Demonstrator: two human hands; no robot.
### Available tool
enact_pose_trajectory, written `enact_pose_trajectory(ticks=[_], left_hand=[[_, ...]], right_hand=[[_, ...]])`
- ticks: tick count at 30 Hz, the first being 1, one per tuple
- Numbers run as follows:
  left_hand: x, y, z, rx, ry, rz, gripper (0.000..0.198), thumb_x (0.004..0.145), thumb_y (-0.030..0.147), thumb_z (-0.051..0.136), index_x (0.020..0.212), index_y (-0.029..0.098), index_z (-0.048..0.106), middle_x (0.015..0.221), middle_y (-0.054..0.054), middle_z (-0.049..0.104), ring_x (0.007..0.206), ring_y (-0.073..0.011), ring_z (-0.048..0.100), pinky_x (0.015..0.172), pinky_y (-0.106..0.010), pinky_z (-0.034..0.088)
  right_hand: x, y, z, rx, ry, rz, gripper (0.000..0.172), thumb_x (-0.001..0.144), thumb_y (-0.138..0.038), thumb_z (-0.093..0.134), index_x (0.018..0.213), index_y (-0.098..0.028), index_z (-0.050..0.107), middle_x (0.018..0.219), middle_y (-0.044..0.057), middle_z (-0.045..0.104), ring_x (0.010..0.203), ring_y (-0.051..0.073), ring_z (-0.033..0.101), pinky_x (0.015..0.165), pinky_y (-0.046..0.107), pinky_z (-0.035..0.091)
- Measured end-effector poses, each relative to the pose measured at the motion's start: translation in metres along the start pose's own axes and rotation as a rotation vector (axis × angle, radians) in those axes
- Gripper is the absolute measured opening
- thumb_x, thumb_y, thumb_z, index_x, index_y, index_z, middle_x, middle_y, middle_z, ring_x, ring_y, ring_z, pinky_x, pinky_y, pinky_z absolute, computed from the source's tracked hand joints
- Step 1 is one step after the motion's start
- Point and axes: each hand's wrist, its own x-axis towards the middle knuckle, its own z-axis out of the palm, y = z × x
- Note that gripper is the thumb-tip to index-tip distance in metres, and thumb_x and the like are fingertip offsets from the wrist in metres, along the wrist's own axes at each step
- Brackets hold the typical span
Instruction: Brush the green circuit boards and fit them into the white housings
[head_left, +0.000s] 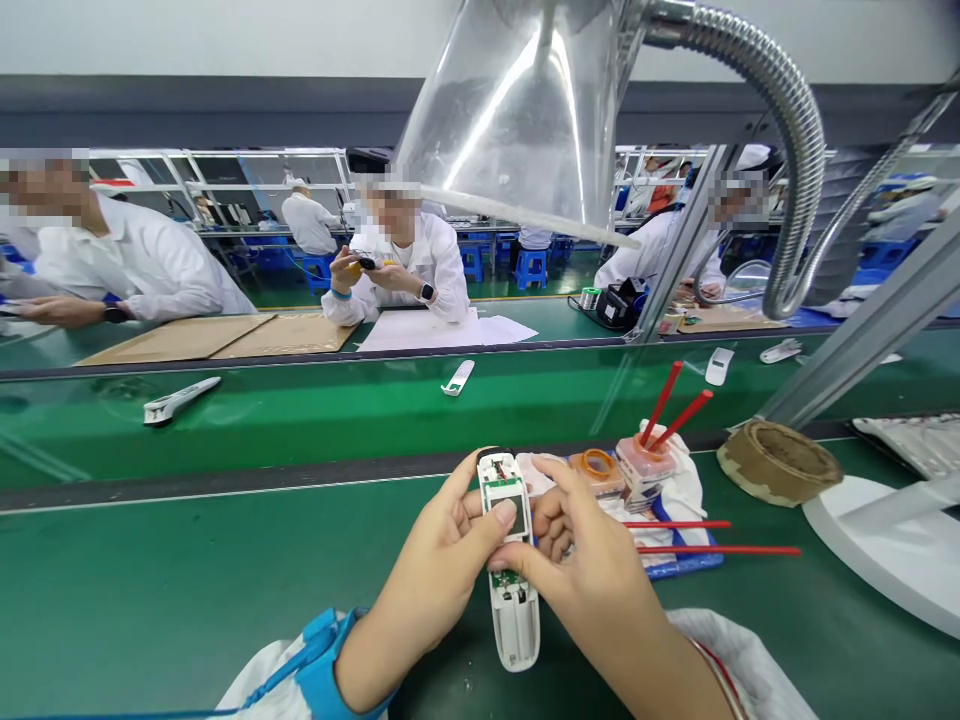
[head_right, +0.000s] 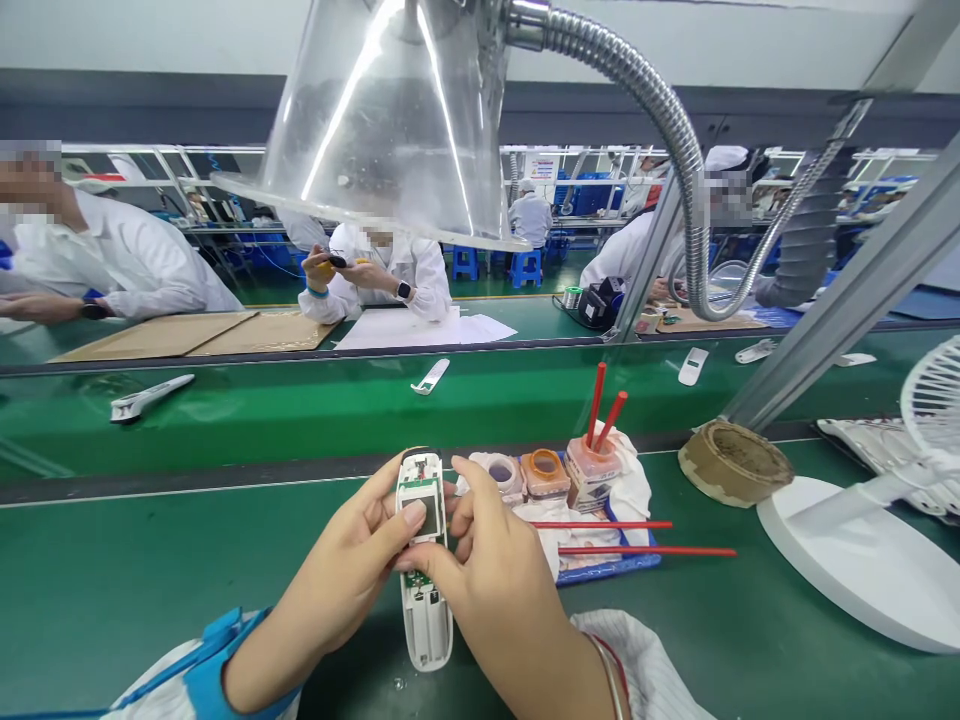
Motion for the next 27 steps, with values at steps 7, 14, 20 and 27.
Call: enact_pose_trajectory(ticks=[7, 14, 20, 27], left_hand=[[-0.002, -0.002, -0.002, 0.020, 0.000, -0.007, 0.037, 0.084, 0.027, 0.058, 0.119, 0.020, 0.049, 0.086, -0.004, 0.066, 0.071, -0.0104, 0.056, 0.062, -0.019, 0.043], [-0.001, -0.002, -0.002, 0.033, 0.026, -0.023, 0.041, 0.083, 0.029, 0.059, 0.121, 0.020, 0.048, 0.083, -0.003, 0.066, 0.067, -0.0097, 0.055, 0.062, -0.021, 0.042], [0.000, -0.001, -0.003, 0.034, 0.052, -0.011, 0.039, 0.082, 0.029, 0.060, 0.119, 0.019, 0.050, 0.089, -0.005, 0.067, 0.074, -0.0119, 0.058, 0.068, -0.023, 0.044], [0.000, 0.002, -0.004, 0.017, 0.064, -0.011, 0.038, 0.082, 0.031, 0.060, 0.118, 0.021, 0.049, 0.095, -0.007, 0.067, 0.080, -0.0167, 0.062, 0.066, -0.025, 0.049]], right_hand=[[0.002, -0.004, 0.000, 0.020, -0.046, 0.059, 0.060, 0.065, -0.026, 0.077, 0.116, -0.026, 0.045, 0.064, -0.010, 0.047, 0.049, 0.006, 0.047, 0.048, 0.016, 0.040], [0.001, -0.006, -0.001, 0.058, -0.063, 0.085, 0.054, 0.067, -0.024, 0.073, 0.114, -0.027, 0.047, 0.063, -0.009, 0.044, 0.050, 0.007, 0.046, 0.048, 0.018, 0.039], [-0.002, -0.005, 0.003, 0.184, -0.050, 0.148, 0.058, 0.068, -0.028, 0.070, 0.119, -0.023, 0.044, 0.071, -0.005, 0.045, 0.056, 0.009, 0.047, 0.052, 0.021, 0.043], [-0.005, -0.003, 0.007, 0.595, -0.349, 0.346, 0.072, 0.072, -0.028, 0.068, 0.132, -0.024, 0.029, 0.113, 0.007, 0.051, 0.093, 0.018, 0.057, 0.077, 0.030, 0.050]])
